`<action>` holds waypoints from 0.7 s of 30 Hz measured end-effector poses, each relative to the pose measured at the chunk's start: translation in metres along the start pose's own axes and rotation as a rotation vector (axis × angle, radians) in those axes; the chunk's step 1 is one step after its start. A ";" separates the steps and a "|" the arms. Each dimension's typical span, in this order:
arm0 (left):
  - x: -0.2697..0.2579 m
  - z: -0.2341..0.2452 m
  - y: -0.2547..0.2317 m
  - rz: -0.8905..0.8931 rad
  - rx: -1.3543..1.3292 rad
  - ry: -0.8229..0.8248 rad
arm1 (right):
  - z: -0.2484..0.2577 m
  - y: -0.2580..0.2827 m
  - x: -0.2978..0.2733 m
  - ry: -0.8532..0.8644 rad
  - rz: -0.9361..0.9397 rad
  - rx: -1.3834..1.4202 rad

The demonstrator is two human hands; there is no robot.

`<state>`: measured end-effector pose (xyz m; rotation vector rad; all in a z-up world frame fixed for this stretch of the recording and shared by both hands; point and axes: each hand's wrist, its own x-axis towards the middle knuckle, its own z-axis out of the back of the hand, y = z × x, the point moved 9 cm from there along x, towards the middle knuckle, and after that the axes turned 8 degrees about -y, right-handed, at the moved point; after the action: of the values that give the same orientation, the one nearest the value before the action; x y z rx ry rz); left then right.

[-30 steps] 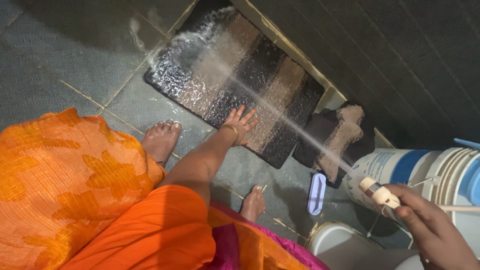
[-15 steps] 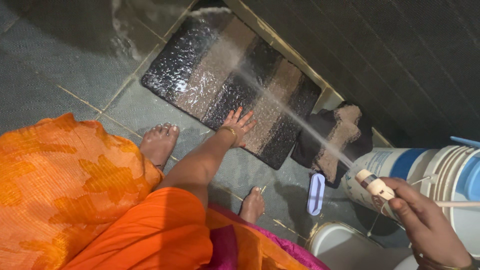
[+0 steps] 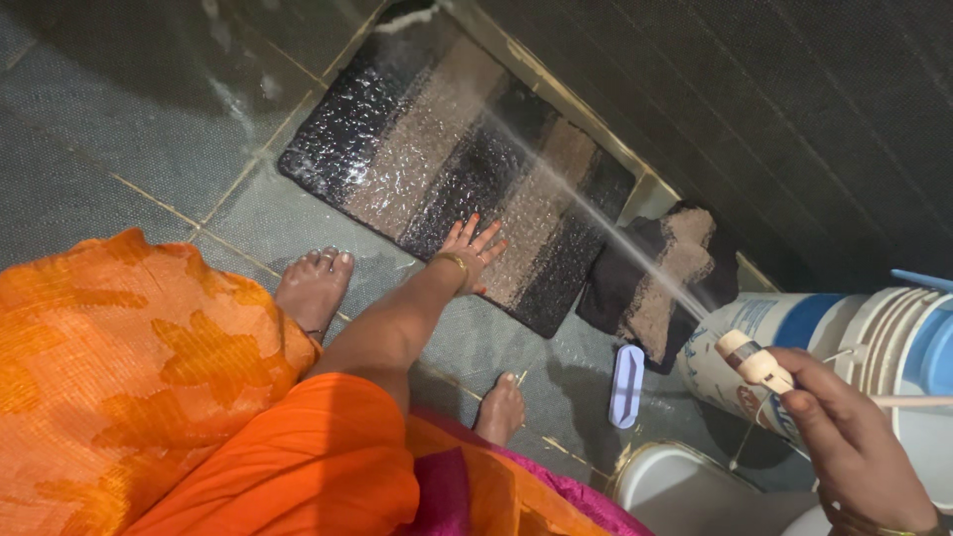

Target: The person washes floor mats in a bathroom by spraying them with water from a hose and scrubbing them by hand.

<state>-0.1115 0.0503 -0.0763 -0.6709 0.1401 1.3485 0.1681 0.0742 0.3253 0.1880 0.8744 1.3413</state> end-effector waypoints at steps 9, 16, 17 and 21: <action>0.001 -0.002 -0.002 -0.027 0.053 0.021 | 0.002 -0.013 0.005 0.104 0.110 -0.046; -0.013 -0.018 -0.017 -0.060 0.088 0.016 | 0.010 -0.019 0.004 0.092 0.202 0.016; -0.016 -0.022 -0.023 -0.074 0.101 0.037 | 0.008 -0.016 0.003 0.091 0.199 0.020; -0.020 -0.021 -0.027 -0.071 0.077 0.073 | 0.000 0.000 0.004 0.068 0.135 -0.002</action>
<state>-0.0854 0.0207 -0.0745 -0.6546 0.2239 1.2451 0.1681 0.0775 0.3236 0.2037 0.9302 1.4814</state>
